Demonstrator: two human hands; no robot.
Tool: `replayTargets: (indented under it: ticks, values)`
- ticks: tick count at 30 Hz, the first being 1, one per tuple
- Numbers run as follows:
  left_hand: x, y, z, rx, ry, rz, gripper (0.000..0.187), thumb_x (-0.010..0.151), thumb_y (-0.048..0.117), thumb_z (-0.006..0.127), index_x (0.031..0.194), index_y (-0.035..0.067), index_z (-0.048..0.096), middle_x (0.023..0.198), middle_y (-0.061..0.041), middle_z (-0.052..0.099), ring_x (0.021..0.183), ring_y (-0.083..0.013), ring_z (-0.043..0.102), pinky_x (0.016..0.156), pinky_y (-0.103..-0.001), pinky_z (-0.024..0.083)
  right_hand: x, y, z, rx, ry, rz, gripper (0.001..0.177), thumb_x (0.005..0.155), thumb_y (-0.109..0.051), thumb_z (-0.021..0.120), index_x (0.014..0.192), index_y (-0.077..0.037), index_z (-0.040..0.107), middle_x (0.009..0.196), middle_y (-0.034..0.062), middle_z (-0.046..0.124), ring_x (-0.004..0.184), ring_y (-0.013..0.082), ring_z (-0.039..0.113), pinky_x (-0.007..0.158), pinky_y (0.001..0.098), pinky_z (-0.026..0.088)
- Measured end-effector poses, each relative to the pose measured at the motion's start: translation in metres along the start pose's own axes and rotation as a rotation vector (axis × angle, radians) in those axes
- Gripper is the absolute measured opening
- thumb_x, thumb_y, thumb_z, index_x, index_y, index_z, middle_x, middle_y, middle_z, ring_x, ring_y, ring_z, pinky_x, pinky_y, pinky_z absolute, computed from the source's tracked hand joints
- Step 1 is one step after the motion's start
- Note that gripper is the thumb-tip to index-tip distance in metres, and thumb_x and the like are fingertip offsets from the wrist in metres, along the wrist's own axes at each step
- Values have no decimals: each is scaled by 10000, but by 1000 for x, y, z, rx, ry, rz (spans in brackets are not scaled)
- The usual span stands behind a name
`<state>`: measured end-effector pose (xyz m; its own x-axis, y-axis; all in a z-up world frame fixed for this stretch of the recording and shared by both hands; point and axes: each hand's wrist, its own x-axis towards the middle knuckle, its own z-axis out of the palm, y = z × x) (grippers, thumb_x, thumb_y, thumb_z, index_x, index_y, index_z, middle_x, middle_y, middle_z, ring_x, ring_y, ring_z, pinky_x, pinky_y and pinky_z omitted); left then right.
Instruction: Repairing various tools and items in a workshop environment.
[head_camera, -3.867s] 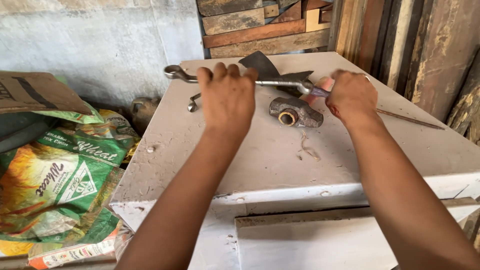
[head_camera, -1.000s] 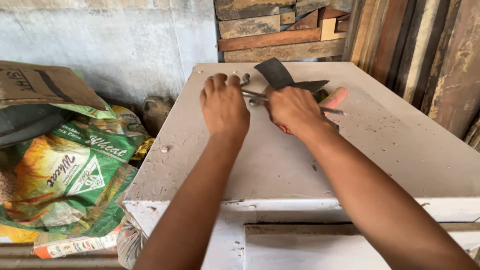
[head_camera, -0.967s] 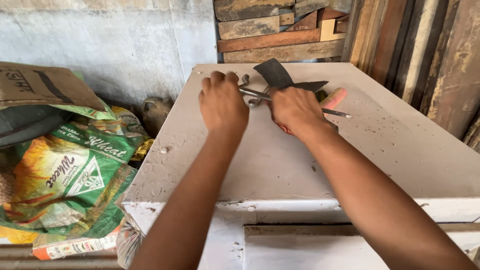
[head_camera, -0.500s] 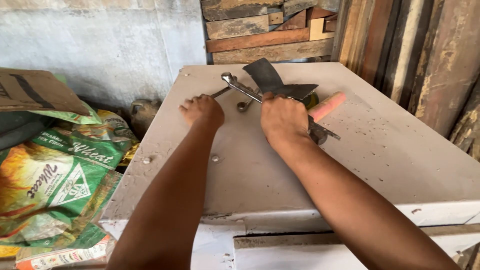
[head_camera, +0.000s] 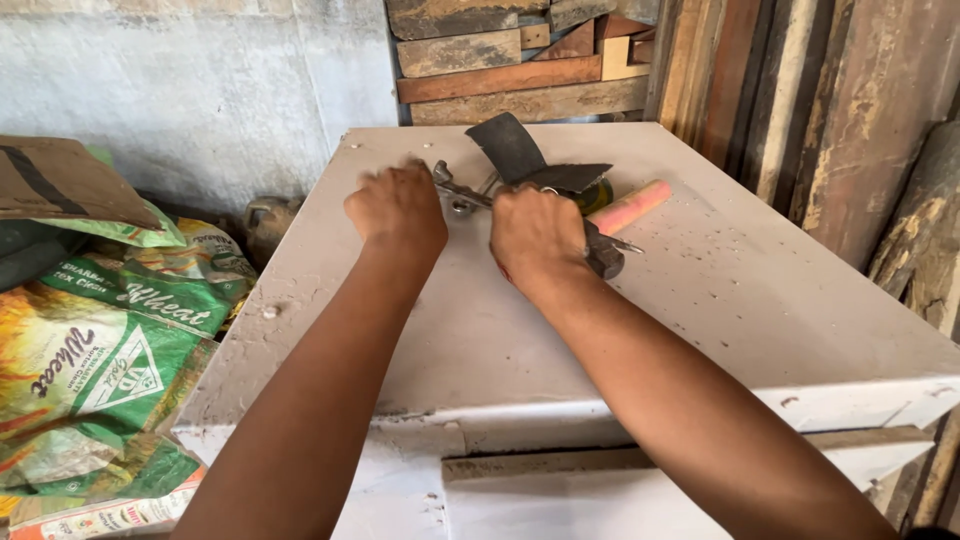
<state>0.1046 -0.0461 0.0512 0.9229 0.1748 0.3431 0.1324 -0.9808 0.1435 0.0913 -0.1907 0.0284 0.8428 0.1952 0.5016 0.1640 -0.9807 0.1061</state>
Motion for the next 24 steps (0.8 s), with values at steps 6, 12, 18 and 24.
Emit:
replayTargets:
  ticks: [6,12,18,24]
  values:
    - [-30,0,-1,86,299,292,634,786,151,732,1383,78,531,1477,-184,513,1423,-383,385,1113,-642,275,-11,-13,-17,98,168,-115,307,639,-108,727,937,-35,727,980,194,699,881,338,725,705,436,590]
    - [-60,-10,-8,96,194,312,494,926,71,587,1419,74,549,1240,-135,675,1251,-329,568,1175,-647,277,-12,-9,-24,138,326,-245,208,763,-51,708,968,-36,677,934,180,705,813,362,726,664,478,578]
    - [-91,-33,-7,-84,472,506,343,956,78,523,1281,83,631,1349,-118,645,1366,-339,526,1182,-659,268,-58,-5,-83,165,237,-418,432,564,-68,752,982,3,668,937,183,701,742,388,709,594,472,572]
    - [-96,-31,-11,-215,686,627,394,1004,132,503,1368,111,652,1506,-158,558,1510,-365,371,1202,-744,82,-96,-16,-83,262,184,-245,331,777,-184,793,981,28,640,762,213,705,724,379,704,665,491,569]
